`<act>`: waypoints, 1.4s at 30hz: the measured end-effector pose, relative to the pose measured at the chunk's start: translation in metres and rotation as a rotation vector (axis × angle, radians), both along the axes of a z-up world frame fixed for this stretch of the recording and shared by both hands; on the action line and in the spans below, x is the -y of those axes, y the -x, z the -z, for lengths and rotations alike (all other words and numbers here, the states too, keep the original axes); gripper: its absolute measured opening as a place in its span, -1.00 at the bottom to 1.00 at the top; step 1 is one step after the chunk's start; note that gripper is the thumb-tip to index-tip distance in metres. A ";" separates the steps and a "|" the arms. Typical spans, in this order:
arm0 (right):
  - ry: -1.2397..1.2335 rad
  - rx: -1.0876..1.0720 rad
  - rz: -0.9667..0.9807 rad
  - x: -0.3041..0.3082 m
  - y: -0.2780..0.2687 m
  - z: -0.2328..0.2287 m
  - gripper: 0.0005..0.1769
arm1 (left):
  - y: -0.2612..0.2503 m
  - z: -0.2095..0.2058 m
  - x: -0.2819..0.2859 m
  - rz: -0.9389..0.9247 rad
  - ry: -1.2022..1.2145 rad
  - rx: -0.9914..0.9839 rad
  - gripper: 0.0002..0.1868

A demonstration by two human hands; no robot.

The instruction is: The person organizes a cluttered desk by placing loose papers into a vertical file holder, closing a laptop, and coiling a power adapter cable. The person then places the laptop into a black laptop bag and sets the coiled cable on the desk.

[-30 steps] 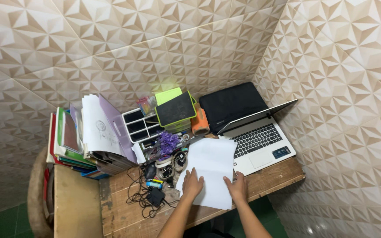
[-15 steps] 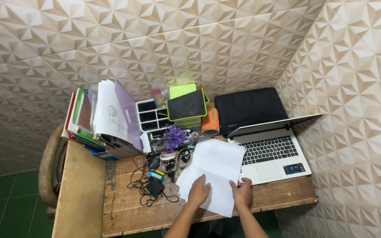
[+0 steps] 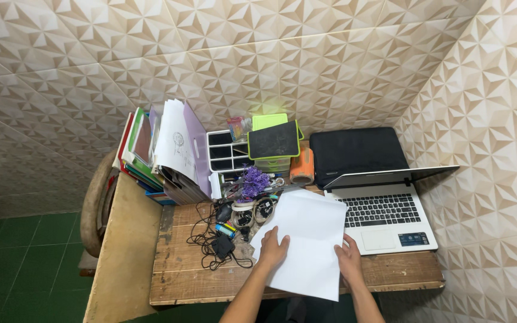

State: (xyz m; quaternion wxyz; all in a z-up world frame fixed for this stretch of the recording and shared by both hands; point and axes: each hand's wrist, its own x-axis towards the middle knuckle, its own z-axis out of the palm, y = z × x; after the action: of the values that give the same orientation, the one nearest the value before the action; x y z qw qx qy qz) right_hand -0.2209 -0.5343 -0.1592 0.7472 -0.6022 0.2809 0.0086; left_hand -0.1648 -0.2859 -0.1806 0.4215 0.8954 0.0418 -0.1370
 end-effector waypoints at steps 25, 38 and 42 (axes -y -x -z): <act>0.863 0.464 -0.496 -0.207 -0.101 -0.089 -0.29 | -0.017 -0.218 -0.141 -0.570 0.397 0.615 -0.76; -0.284 0.114 -0.761 -0.392 -0.247 -0.104 -0.18 | -0.077 -0.215 -0.204 -0.763 0.295 0.823 -0.72; -0.134 0.402 -0.749 -0.408 -0.268 -0.101 -0.24 | -0.080 -0.213 -0.217 -0.720 0.300 0.783 -0.65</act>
State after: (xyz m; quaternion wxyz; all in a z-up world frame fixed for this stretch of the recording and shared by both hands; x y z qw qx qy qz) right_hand 0.0471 -0.1259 -0.0580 0.7699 -0.6023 -0.1093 0.1802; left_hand -0.0851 -0.0689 0.0320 0.5486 0.7388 0.1657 0.3546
